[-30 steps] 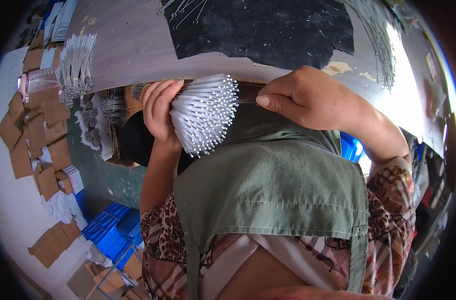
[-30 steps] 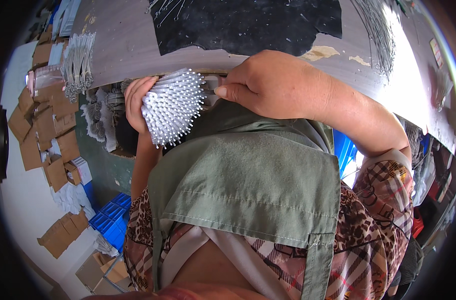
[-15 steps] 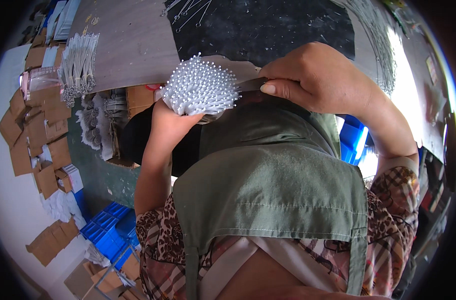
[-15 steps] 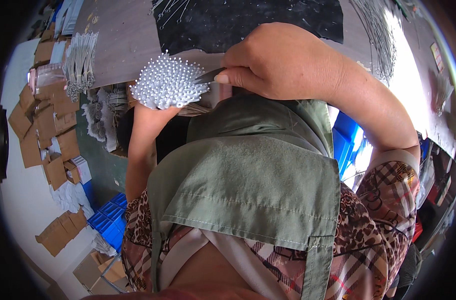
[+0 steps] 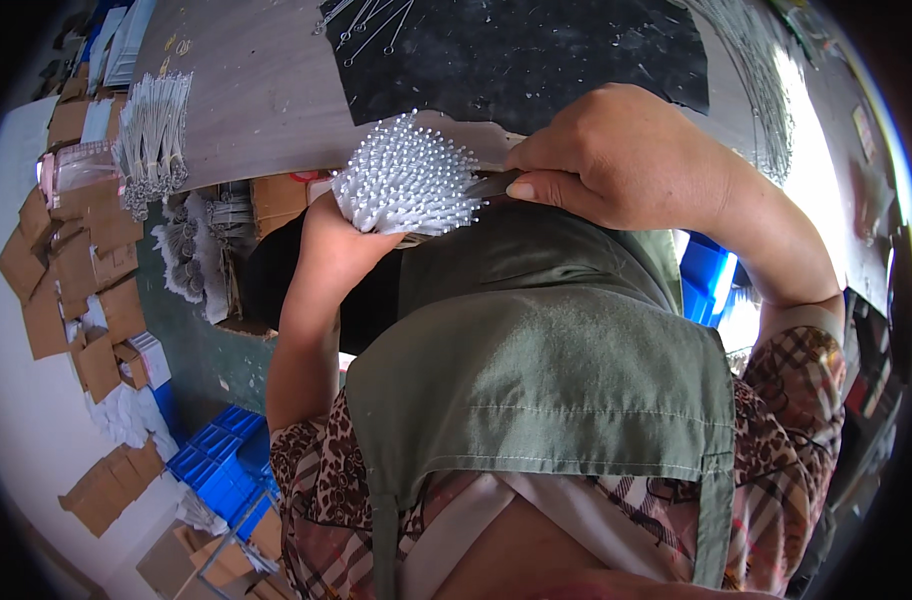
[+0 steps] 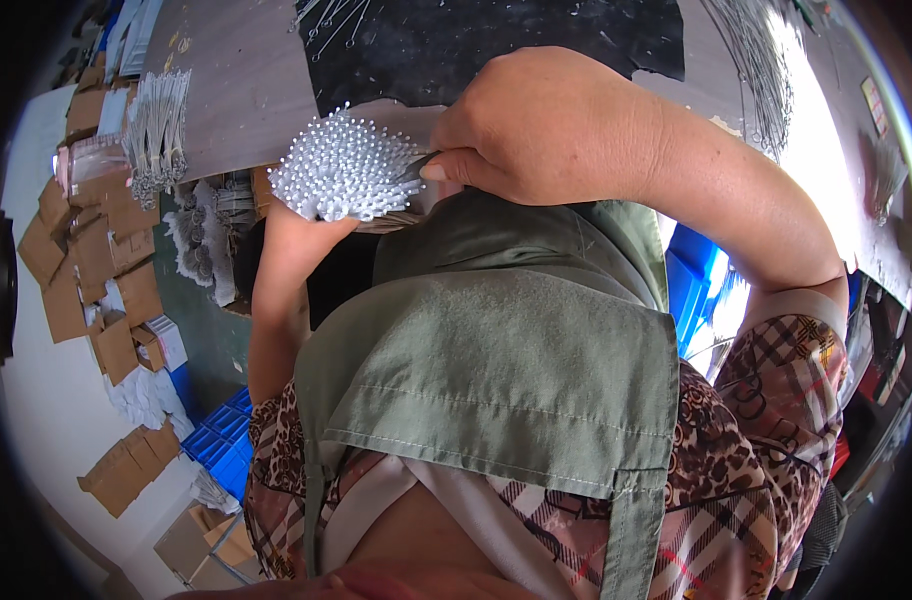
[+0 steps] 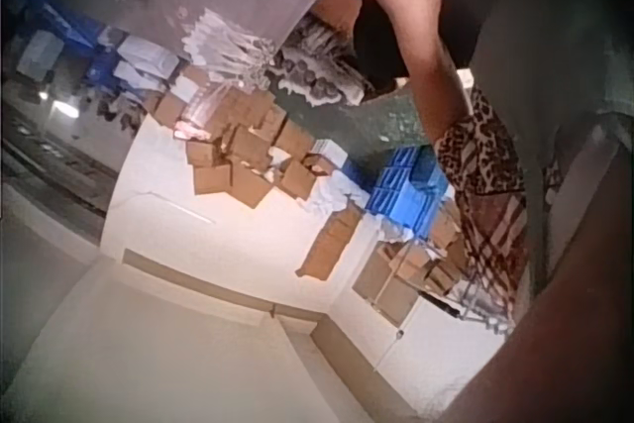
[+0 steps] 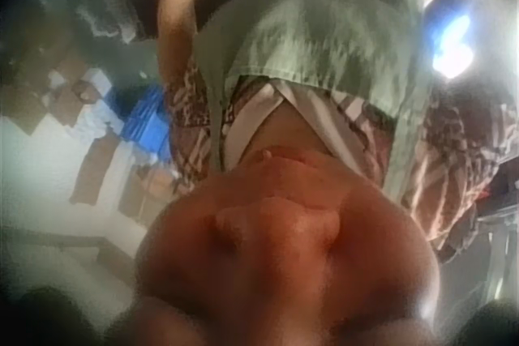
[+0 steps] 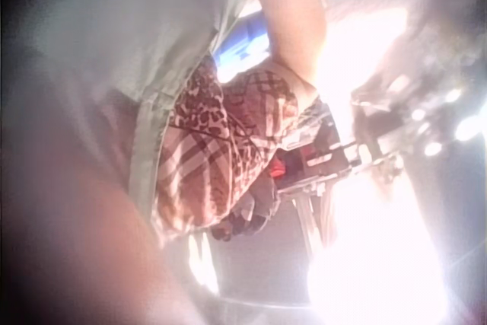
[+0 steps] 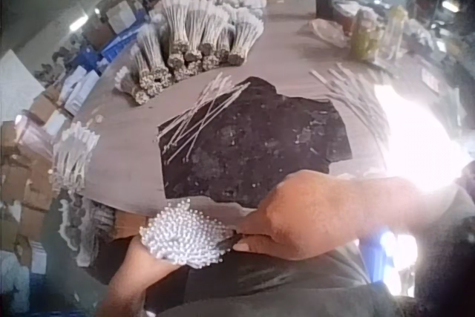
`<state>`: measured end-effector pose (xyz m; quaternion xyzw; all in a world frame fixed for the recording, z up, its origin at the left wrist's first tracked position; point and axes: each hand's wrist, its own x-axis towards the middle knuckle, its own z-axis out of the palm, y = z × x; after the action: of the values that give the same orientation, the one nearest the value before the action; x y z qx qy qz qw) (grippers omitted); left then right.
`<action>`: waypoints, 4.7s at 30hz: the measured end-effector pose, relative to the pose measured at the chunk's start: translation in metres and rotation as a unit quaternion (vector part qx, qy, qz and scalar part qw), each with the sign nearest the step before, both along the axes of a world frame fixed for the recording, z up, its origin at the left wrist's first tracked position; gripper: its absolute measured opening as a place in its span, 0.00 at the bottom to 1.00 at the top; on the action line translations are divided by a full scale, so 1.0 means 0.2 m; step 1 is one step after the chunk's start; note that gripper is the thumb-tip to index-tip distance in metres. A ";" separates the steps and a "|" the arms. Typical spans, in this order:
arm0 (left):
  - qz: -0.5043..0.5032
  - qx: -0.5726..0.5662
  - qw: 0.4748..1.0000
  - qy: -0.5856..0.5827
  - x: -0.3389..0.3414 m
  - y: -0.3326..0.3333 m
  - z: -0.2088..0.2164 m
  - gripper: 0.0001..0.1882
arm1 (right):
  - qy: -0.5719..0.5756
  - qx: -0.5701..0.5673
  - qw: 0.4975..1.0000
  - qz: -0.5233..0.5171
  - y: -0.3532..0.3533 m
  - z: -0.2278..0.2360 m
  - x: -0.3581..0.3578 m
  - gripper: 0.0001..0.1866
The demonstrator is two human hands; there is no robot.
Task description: The person uses red-handled pliers to trim the tips of a bundle of white wire brushes. They hold the bundle in their left hand and repeatedly snip the ends to create a uniform, rounded shape. The person occasionally rotates the bundle to access different sections and places the finished items on the table.
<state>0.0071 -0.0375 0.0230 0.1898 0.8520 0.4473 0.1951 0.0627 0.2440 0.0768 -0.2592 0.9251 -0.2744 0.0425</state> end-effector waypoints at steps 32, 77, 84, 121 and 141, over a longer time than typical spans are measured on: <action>0.034 -0.097 0.983 0.153 0.04 0.03 0.06 0.16 | 0.018 0.092 0.996 0.007 -0.02 0.03 0.04 0.11; 0.049 0.040 0.963 0.260 0.03 -0.01 -0.04 0.17 | -0.090 -0.038 0.995 -0.031 -0.01 0.04 0.04 0.17; 0.006 -0.020 0.907 0.422 0.02 0.03 0.01 0.16 | -0.142 -0.128 0.980 -0.051 -0.02 -0.02 0.07 0.20; 0.049 -0.019 0.911 0.409 0.03 0.02 -0.03 0.18 | -0.078 -0.102 0.990 -0.065 -0.08 -0.05 0.06 0.18; 0.043 -0.067 0.862 0.501 0.03 0.01 -0.04 0.18 | -0.030 -0.001 0.996 -0.080 -0.10 -0.02 0.09 0.12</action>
<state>0.0130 -0.0355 0.0142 0.3377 0.8703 0.2414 -0.2650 0.0798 0.2241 0.0719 -0.1758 0.9408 -0.2858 0.0480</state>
